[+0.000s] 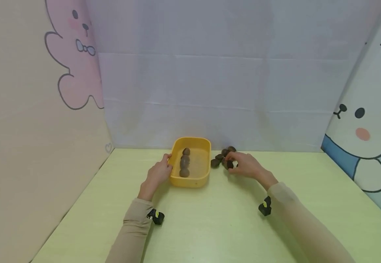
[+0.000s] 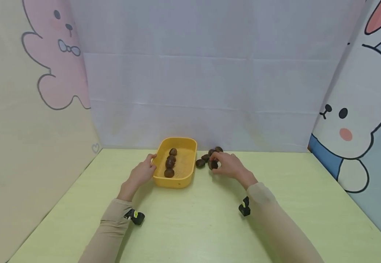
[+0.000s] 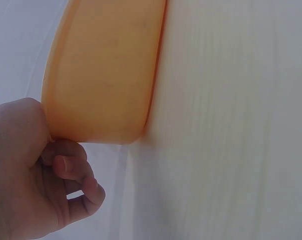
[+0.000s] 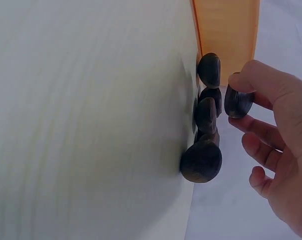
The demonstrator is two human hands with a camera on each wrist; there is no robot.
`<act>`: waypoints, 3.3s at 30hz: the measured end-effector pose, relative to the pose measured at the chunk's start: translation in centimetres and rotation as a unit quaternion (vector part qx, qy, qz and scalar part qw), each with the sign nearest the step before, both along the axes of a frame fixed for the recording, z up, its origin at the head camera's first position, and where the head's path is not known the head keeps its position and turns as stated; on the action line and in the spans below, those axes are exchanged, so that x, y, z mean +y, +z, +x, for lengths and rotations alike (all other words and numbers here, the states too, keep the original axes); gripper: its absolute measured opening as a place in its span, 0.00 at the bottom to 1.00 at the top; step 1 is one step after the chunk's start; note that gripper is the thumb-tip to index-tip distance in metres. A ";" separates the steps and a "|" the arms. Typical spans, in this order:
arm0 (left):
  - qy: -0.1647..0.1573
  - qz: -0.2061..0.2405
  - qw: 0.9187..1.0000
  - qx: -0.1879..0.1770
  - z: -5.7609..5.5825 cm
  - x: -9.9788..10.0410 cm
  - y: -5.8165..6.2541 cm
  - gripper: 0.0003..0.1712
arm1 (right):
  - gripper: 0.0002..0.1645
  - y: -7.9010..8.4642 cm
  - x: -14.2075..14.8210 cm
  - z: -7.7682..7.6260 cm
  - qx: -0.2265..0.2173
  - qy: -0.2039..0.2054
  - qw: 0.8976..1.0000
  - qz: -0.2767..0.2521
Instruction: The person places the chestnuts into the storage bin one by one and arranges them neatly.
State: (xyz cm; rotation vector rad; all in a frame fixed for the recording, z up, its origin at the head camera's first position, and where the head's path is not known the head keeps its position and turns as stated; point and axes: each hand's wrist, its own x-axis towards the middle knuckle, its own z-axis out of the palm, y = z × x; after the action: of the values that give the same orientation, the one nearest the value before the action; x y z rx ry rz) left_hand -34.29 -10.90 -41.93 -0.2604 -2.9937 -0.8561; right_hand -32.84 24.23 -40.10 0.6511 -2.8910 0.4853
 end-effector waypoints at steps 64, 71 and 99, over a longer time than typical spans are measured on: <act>0.003 0.013 1.000 0.019 2.0 -0.7 -0.6 0.27 | 0.23 5.5 -11.1 -9.0 -0.079 0.072 0.994 0.039; -0.011 0.005 0.999 0.039 2.3 -0.3 0.3 0.28 | 0.18 5.8 -11.9 -9.4 -0.052 0.082 0.989 0.114; -0.019 -0.005 0.999 0.025 3.0 0.8 1.2 0.27 | 0.19 5.1 -10.9 -8.9 -0.069 0.094 0.987 0.111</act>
State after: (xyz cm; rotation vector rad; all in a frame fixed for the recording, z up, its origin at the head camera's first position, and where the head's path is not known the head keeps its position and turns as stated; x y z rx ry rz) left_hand -31.31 -10.12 -40.74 -0.3340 -2.9564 -0.8252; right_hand -41.69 13.33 -34.99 0.9658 -3.0590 0.2374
